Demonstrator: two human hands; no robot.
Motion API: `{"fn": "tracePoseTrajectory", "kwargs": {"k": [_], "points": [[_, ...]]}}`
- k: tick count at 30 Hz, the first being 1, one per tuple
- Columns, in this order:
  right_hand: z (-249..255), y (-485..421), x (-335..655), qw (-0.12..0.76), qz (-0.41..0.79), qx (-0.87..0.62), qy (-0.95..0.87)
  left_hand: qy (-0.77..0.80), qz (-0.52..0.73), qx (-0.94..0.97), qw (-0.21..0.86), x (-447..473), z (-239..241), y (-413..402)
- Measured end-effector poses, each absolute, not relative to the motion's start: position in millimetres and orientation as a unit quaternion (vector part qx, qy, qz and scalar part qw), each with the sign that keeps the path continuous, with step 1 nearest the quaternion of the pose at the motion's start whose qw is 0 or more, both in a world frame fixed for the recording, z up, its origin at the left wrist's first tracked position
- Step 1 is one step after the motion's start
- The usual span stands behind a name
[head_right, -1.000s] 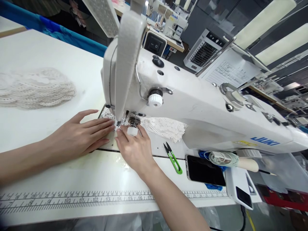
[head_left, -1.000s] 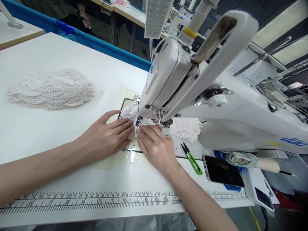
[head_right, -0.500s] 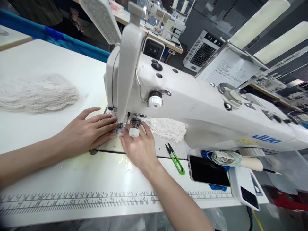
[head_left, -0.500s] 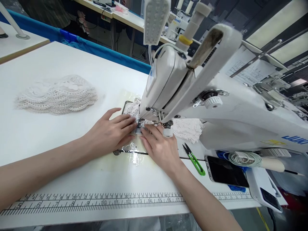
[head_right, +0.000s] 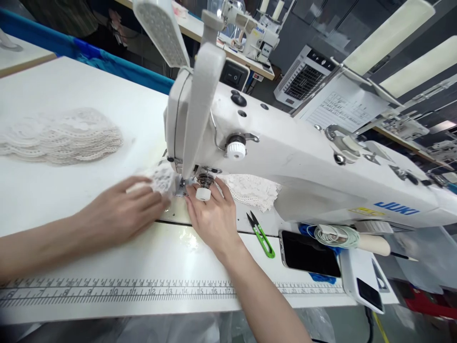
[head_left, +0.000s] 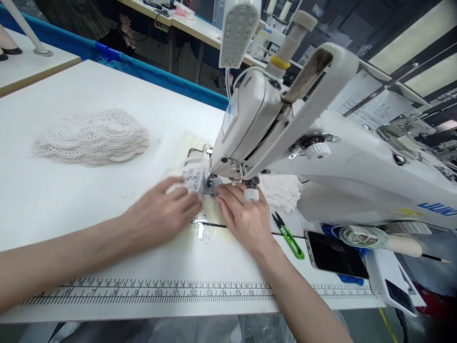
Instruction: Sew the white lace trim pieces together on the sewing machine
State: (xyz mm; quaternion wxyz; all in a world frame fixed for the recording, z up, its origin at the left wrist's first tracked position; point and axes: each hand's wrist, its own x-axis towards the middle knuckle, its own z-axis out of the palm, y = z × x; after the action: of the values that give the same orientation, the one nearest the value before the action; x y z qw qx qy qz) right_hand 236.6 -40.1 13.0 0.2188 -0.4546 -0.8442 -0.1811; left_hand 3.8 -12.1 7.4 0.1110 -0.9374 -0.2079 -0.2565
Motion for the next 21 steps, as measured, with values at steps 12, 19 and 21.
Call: {"fn": "tracePoseTrajectory", "kwargs": {"k": [12,19,21], "points": [[18,-47,228,0.289,0.151,-0.51,-0.796,-0.322,-0.243,-0.904,-0.144,-6,17,2],[26,-49,221,0.291,0.44,-0.531,-0.664,-0.391,-0.319,-0.758,-0.412,-1,25,-7],[25,-48,222,0.29,0.526,-0.526,-0.602,-0.382,-0.322,-0.746,-0.441,0,24,-4]]}}
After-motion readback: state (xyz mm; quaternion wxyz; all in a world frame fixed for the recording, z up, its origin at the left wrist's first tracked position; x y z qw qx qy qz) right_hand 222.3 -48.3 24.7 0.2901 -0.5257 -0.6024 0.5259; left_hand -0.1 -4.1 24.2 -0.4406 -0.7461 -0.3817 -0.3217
